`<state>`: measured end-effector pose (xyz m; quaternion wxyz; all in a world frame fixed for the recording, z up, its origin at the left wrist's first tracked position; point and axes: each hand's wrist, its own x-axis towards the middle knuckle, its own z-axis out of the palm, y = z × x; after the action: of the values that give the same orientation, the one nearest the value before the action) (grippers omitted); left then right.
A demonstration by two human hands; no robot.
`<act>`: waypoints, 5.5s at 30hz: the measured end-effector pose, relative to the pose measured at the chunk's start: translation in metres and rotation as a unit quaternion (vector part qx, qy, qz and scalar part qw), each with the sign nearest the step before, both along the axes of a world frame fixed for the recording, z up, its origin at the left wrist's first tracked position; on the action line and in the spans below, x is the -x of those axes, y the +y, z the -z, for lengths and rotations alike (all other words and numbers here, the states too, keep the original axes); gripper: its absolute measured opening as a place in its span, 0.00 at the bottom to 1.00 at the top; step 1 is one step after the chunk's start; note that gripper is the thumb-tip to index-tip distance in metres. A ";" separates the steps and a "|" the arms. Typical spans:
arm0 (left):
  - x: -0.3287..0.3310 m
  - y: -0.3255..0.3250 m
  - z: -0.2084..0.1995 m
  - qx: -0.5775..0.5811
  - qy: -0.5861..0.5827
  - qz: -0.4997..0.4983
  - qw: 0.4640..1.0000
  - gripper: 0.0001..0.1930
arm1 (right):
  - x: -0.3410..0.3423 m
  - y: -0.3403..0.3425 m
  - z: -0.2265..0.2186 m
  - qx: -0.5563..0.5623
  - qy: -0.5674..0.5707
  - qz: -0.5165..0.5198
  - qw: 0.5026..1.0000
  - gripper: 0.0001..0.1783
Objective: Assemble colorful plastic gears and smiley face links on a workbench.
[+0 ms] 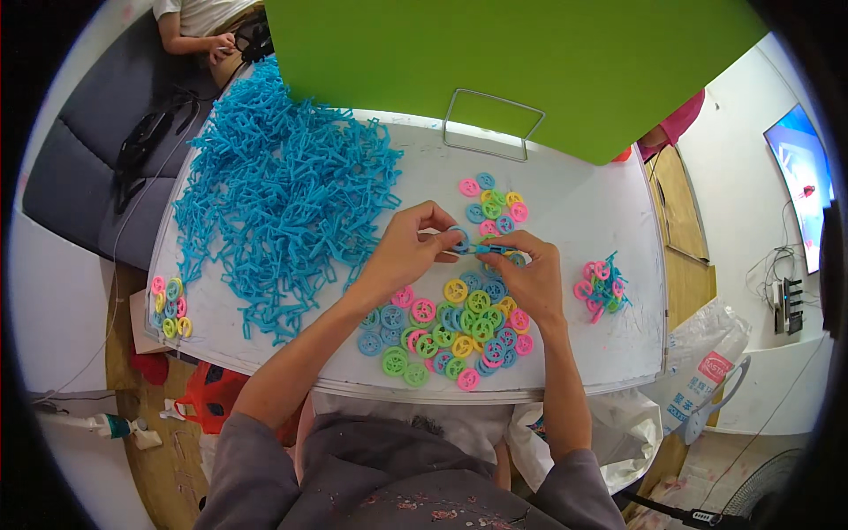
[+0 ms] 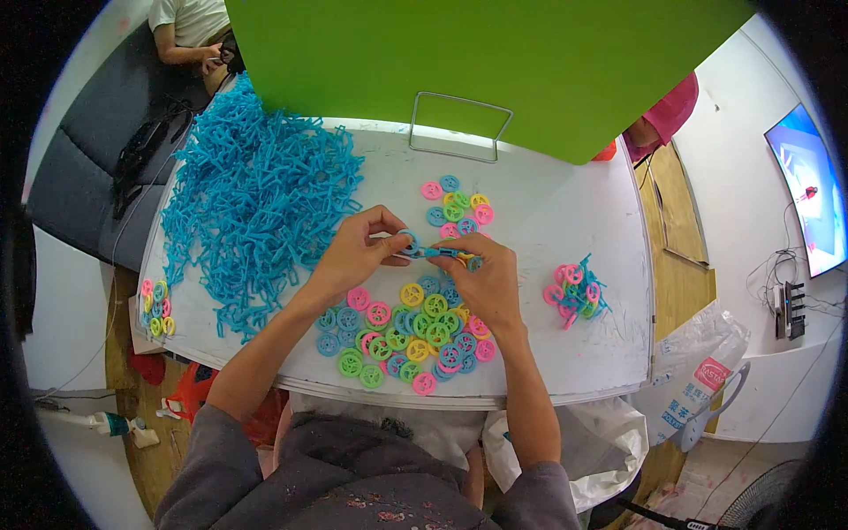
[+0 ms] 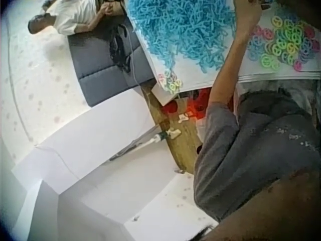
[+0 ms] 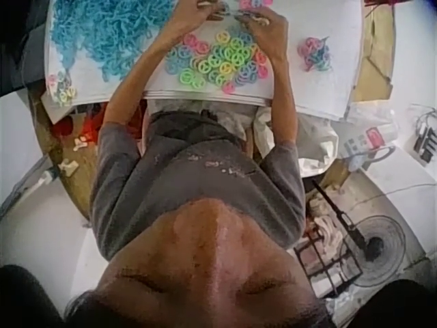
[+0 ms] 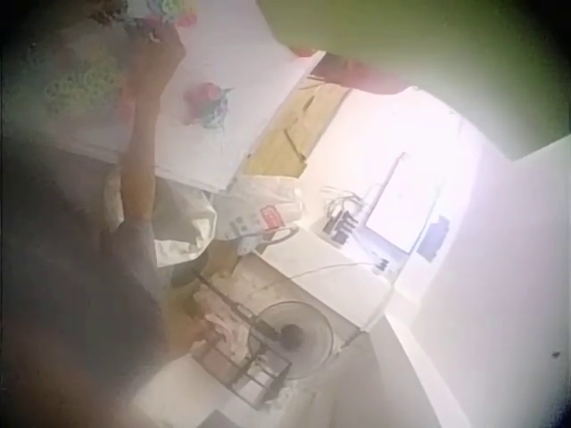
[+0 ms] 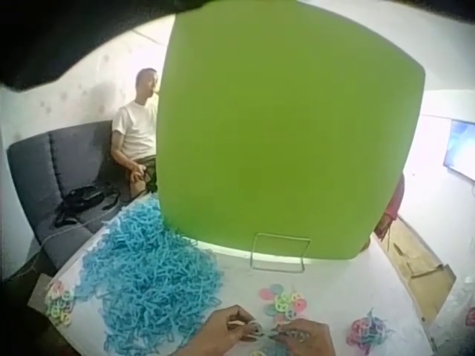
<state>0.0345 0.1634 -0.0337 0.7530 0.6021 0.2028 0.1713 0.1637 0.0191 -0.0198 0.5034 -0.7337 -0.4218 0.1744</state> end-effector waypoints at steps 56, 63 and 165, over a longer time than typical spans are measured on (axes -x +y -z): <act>-0.004 -0.036 0.006 -0.050 -0.118 -0.168 0.977 0.04 | 0.004 0.003 0.001 -0.018 0.393 0.007 0.919 0.13; -0.002 -0.032 0.003 -0.101 -0.065 -0.179 0.977 0.02 | 0.023 0.007 0.006 -0.068 0.071 0.067 0.993 0.10; 0.002 -0.025 0.000 -0.004 -0.062 -0.117 0.991 0.02 | 0.025 0.014 0.002 -0.086 0.220 0.028 0.971 0.11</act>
<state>0.0326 0.1382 -0.0341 0.7363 0.5658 0.2238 0.2959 0.1392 0.0328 -0.0214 0.6499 -0.6425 -0.2935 0.2806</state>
